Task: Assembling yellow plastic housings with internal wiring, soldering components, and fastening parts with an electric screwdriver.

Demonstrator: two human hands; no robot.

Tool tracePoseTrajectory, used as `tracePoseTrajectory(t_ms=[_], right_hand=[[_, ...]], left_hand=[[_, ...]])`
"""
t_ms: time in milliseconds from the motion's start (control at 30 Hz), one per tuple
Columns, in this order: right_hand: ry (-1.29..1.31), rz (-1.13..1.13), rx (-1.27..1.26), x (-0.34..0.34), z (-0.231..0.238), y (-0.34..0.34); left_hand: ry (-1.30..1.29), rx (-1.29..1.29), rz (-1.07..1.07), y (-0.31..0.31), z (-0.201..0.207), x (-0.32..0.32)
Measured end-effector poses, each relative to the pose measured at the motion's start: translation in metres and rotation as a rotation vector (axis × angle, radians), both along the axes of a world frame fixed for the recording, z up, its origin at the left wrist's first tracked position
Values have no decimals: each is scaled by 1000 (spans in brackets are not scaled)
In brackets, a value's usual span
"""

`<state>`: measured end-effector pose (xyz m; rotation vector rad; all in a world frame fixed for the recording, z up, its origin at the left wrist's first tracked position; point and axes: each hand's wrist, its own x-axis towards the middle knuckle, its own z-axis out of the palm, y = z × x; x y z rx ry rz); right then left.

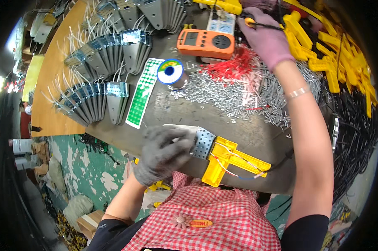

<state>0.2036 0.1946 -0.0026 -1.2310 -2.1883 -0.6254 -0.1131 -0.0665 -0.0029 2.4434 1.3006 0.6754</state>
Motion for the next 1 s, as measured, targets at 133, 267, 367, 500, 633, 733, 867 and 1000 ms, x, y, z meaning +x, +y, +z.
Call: tracePoseTrajectory(t_ms=[133, 267, 367, 500, 633, 733, 867, 1000], right_hand=[[400, 73, -165, -10, 29, -58], [721, 194, -297, -9, 50, -111], [870, 186, -387, 5, 58, -138], [1163, 175, -427, 28, 46, -155], [1130, 56, -427, 24, 30, -161], [1153, -85, -656, 19, 29, -168], [1115, -41, -835, 10, 22, -178], [1115, 104, -755, 1, 9, -175]], left_hand=[[440, 402, 200, 6, -5, -85], [569, 410, 133, 33, -4, -110], [500, 347, -73, 46, 5, -93], [68, -19, -187, 27, 31, -21], [-86, 88, -167, 3, 20, 73], [-83, 141, -66, -5, 6, 92], [-36, 211, 21, -10, 0, 95], [-30, 201, 31, -11, -2, 96]])
